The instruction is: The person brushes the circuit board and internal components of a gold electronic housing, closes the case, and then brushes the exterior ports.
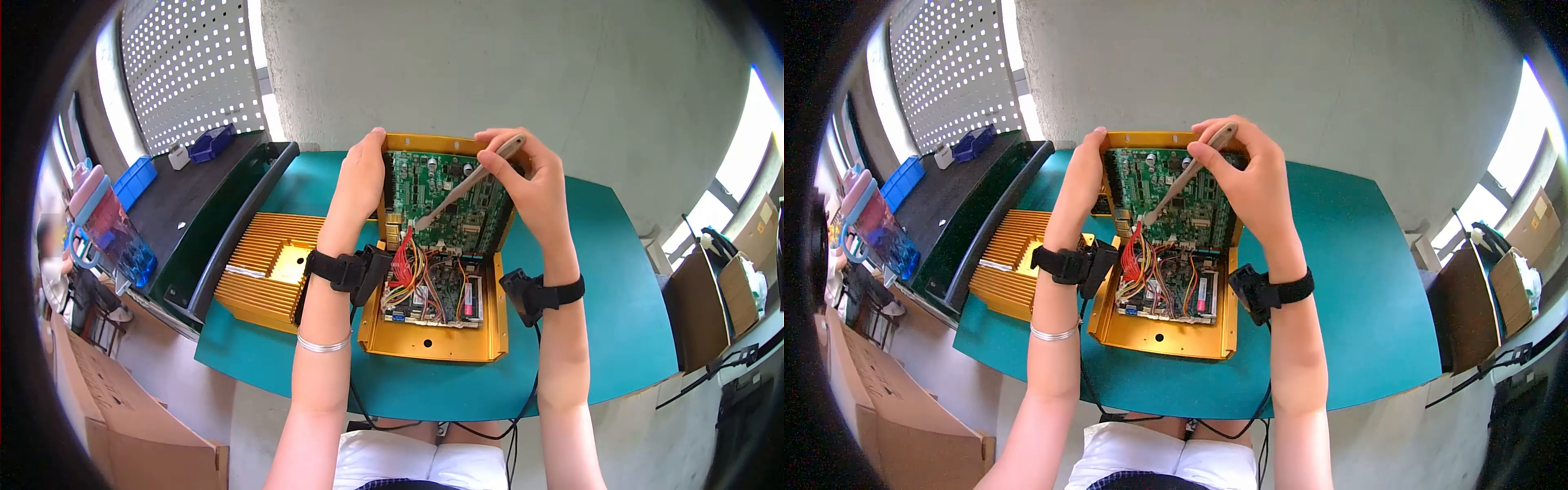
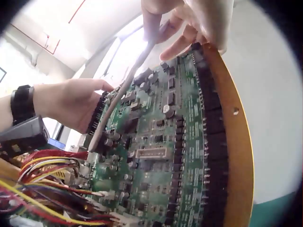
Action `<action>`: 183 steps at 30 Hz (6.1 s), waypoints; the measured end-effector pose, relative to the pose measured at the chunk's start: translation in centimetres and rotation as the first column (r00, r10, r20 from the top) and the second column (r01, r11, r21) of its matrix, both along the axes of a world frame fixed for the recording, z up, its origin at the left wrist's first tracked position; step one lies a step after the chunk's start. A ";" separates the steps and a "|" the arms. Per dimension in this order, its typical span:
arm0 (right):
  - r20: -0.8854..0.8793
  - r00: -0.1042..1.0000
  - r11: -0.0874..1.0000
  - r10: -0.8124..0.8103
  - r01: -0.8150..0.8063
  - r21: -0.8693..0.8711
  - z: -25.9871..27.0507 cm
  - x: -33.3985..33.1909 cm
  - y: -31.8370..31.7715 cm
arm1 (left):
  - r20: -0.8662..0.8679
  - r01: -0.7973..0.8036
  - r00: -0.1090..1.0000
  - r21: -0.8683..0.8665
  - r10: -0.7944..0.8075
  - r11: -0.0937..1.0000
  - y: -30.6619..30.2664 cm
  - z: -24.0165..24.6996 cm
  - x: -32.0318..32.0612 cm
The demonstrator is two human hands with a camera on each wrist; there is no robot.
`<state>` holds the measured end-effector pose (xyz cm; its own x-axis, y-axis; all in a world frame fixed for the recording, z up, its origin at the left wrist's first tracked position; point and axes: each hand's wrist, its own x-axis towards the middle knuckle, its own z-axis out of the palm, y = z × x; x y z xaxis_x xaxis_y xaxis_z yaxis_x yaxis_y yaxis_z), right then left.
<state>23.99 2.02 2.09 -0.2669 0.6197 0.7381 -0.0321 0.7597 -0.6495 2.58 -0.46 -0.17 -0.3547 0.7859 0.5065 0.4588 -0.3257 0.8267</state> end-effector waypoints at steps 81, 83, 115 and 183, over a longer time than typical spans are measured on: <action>0.116 0.979 0.958 -0.165 0.132 0.255 -0.7 -0.3 0.4 | 0.050 -0.027 0.998 -0.014 0.027 1.000 0.9 -0.8 0.0; 0.161 0.964 0.938 -0.211 0.154 0.309 -0.7 -0.1 0.4 | 0.033 -0.039 0.999 -0.015 0.040 0.999 0.9 -0.7 0.0; 0.379 0.824 0.850 -0.421 0.213 0.482 2.4 5.0 -2.6 | 0.032 -0.015 0.999 -0.023 0.015 1.000 0.0 -0.3 0.4; 0.570 0.761 0.925 -0.309 0.101 0.367 1.6 1.9 -4.6 | 0.043 0.003 0.999 0.033 -0.005 0.999 -0.4 0.0 0.9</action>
